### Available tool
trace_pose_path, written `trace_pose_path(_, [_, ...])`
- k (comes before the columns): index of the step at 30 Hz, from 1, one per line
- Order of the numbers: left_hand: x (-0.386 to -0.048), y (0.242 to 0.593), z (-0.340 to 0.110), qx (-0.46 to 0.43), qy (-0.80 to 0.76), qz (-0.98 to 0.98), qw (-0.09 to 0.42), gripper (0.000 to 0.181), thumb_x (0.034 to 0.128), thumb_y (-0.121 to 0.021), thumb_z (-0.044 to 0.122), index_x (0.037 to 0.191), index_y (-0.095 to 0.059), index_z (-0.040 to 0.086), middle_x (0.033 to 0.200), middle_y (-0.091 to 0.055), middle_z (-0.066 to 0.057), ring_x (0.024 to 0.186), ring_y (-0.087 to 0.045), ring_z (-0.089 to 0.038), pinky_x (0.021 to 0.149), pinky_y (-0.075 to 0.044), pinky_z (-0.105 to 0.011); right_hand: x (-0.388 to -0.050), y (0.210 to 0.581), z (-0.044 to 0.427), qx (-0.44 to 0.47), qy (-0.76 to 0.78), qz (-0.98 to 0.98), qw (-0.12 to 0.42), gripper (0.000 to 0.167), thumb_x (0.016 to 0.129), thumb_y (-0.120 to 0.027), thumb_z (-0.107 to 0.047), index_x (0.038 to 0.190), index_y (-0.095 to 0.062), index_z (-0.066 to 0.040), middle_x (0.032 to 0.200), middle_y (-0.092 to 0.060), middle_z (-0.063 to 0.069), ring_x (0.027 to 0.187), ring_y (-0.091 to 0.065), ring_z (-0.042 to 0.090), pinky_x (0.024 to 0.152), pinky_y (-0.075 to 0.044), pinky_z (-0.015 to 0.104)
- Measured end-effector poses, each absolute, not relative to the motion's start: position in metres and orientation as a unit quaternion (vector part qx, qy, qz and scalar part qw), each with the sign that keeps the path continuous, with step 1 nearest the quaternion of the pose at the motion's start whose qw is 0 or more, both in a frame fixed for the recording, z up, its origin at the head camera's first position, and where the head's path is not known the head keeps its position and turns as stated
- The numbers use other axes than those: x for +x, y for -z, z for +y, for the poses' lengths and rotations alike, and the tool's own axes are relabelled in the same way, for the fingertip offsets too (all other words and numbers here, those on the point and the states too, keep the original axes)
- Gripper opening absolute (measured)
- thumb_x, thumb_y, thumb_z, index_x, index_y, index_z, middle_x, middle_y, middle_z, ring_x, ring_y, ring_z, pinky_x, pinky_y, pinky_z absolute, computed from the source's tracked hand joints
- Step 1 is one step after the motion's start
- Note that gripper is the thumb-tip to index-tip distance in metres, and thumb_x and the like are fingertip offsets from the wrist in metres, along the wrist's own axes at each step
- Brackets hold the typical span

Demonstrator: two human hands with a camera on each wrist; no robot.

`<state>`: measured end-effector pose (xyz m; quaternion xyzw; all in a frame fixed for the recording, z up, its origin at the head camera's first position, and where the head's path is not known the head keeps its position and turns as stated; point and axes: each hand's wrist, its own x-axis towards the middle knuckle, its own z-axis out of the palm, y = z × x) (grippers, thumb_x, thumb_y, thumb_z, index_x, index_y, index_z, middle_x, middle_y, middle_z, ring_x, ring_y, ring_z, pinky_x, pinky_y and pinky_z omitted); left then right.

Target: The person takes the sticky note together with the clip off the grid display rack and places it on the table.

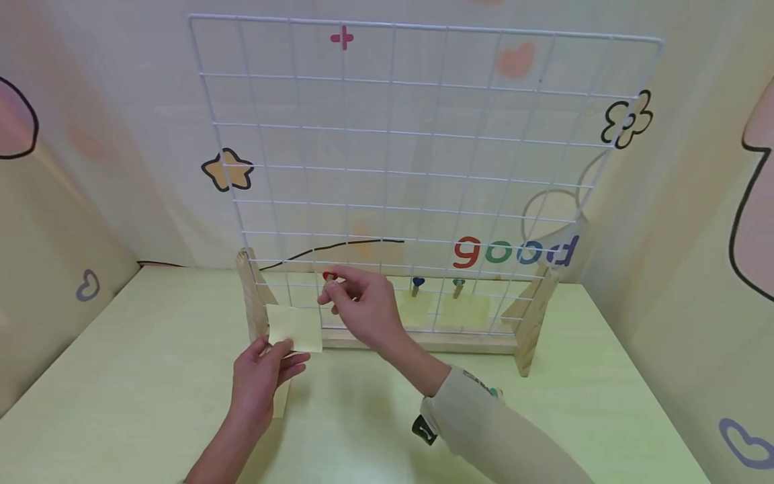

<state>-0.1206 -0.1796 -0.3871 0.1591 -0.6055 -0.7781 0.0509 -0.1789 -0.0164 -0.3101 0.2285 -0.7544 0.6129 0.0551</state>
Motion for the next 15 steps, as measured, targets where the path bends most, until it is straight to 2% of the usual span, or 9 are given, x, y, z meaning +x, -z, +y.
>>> trace_pose_path(7, [-0.116,0.393,-0.179,0.165,0.763,-0.624,0.031,0.024,0.0962,-0.053,0.011,0.116,-0.046,0.000,0.087,-0.072,-0.001,0.076,-0.072,-0.014,0.074,-0.058,-0.028,-0.176,0.314,-0.001,0.213,-0.625,-0.750,0.030,0.018,0.093,-0.061,-0.009,0.108,-0.071,-0.006,0.075,-0.071,0.008,0.061,-0.062,0.025,0.054,-0.050,0.024])
trace_pose_path(15, [-0.111,0.399,-0.178,0.177,0.736,-0.653,0.023,0.022,0.0943,-0.053,0.010,0.113,-0.047,0.000,0.085,-0.073,-0.005,0.071,-0.072,-0.015,0.068,-0.059,-0.029,-0.170,0.321,0.027,0.192,-0.645,-0.740,-0.005,0.018,0.093,-0.062,-0.008,0.108,-0.071,-0.004,0.075,-0.070,0.009,0.063,-0.062,0.015,0.058,-0.052,0.022])
